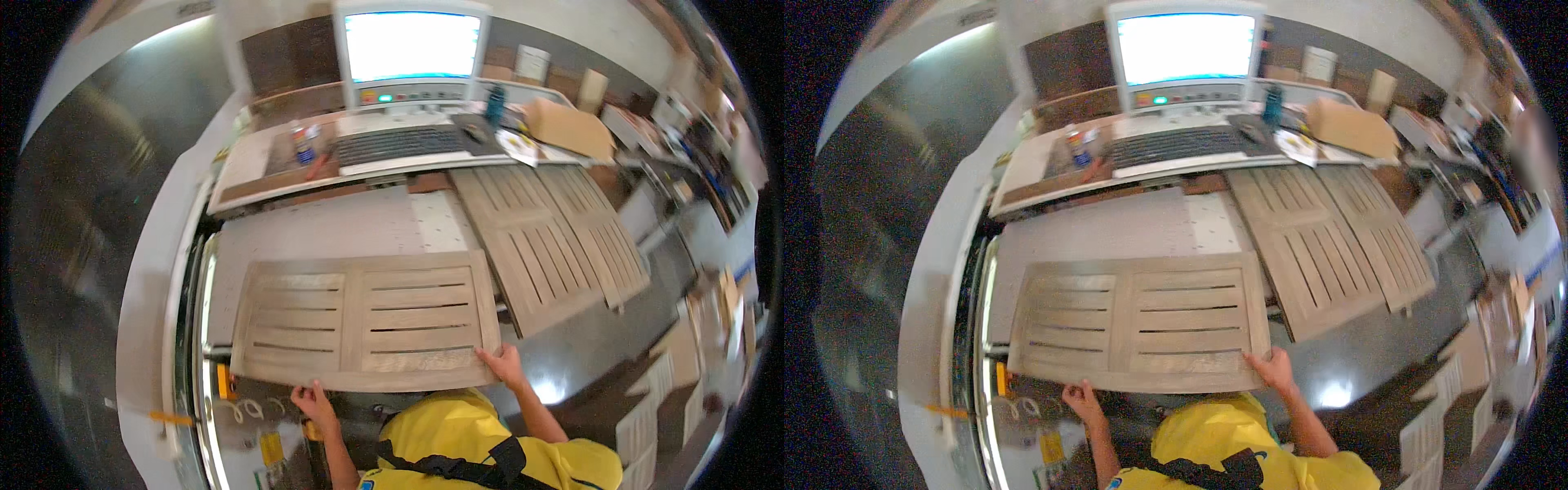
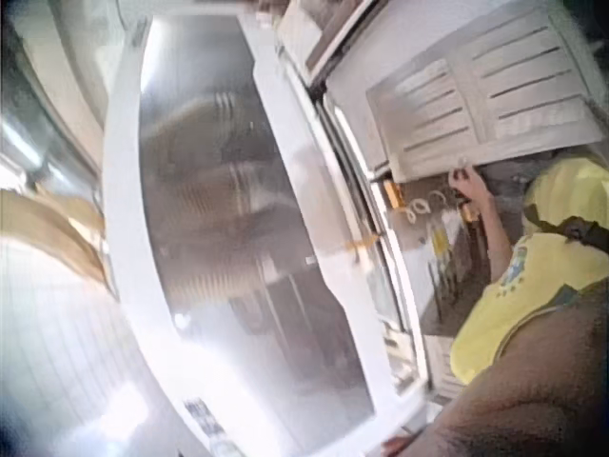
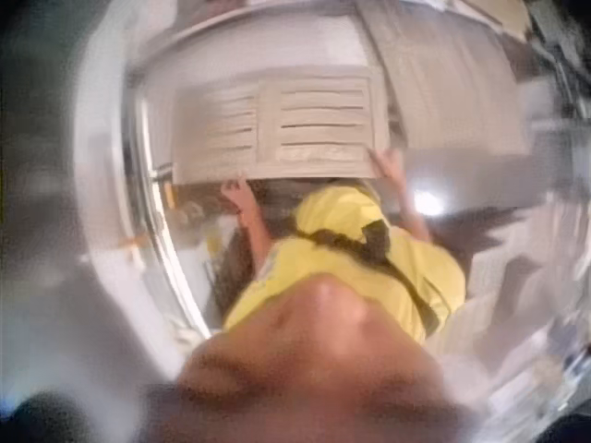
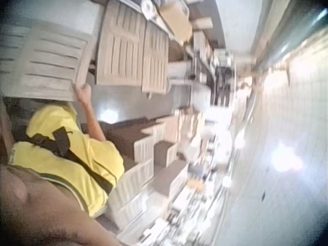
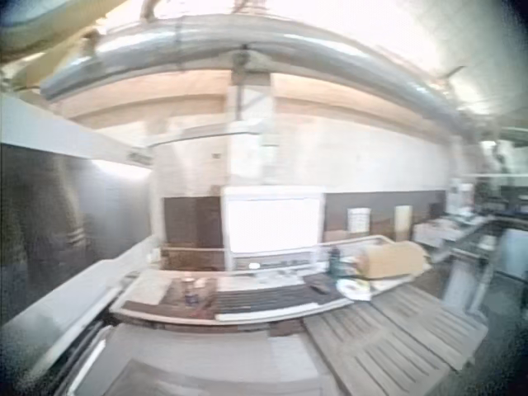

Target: The person operates a CNC router by placing wooden panels onto the machine bed, closing the lid, and waiting for the cycle to complete. They then remove the finished panels and stack them on a nearby table, repeating the process for multiple pieces.

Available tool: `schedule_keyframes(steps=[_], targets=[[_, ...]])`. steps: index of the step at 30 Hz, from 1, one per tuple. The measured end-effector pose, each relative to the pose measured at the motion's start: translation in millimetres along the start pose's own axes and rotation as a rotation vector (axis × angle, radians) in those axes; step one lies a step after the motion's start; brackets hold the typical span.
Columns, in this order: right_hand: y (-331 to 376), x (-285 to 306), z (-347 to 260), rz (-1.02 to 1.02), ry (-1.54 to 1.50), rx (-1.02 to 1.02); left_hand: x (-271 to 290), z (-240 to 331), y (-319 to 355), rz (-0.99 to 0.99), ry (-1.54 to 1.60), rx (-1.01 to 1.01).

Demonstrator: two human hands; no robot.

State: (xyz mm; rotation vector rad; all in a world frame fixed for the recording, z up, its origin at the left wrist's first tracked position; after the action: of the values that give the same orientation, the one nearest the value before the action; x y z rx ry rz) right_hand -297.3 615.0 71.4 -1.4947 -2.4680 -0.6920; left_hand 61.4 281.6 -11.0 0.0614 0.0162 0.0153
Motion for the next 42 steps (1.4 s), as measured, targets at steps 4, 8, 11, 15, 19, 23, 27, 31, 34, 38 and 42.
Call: schedule_keyframes(steps=[4,8,11,15,19,23,27,31,34,38,42], targets=[[47.8,50.3,9.3,0.115,0.045,0.005,-8.5,18.6,28.0,-0.07,-0.035,0.181],[112.7,109.0,-4.1,0.254,-0.087,0.016,-35.3,0.1,62.8,-0.286,0.082,0.127],[157.1,157.1,-9.5,0.391,0.025,-0.036,-86.4,35.1,101.5,-0.397,0.168,0.282],[201.6,210.6,36.0,0.579,-0.147,0.029,-162.3,72.5,133.6,-0.851,0.263,0.31],[246.6,250.8,76.1,0.756,-0.147,-0.017,-239.2,84.8,179.0,-1.009,0.163,0.257],[286.4,279.7,158.4,0.98,-0.34,-0.013,-325.3,85.8,247.2,-1.209,0.145,0.284],[300.8,305.9,203.6,1.093,-0.613,-0.046,-404.8,80.5,321.8,-1.336,0.136,0.274],[293.9,326.2,210.9,1.183,-0.733,-0.118,-467.8,70.0,397.0,-1.395,0.075,0.305],[271.3,362.2,233.6,1.132,-0.757,-0.036,-504.8,41.4,449.9,-1.477,0.046,0.322],[208.3,399.6,231.3,1.115,-0.769,-0.052,-536.4,37.1,527.3,-1.583,0.053,0.445],[110.2,430.7,249.2,1.12,-0.738,0.099,-566.0,17.8,581.7,-1.649,-0.033,0.496]])
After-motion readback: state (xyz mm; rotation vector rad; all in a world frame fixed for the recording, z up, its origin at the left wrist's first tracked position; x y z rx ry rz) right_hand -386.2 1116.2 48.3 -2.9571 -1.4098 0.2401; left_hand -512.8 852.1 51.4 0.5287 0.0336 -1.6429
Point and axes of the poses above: each hand's wrist, its own y-axis away from the middle knuckle, its own x-axis out of the back of the hand, z = x × y, the point moved 2 cm from there along -y, towards the middle knuckle
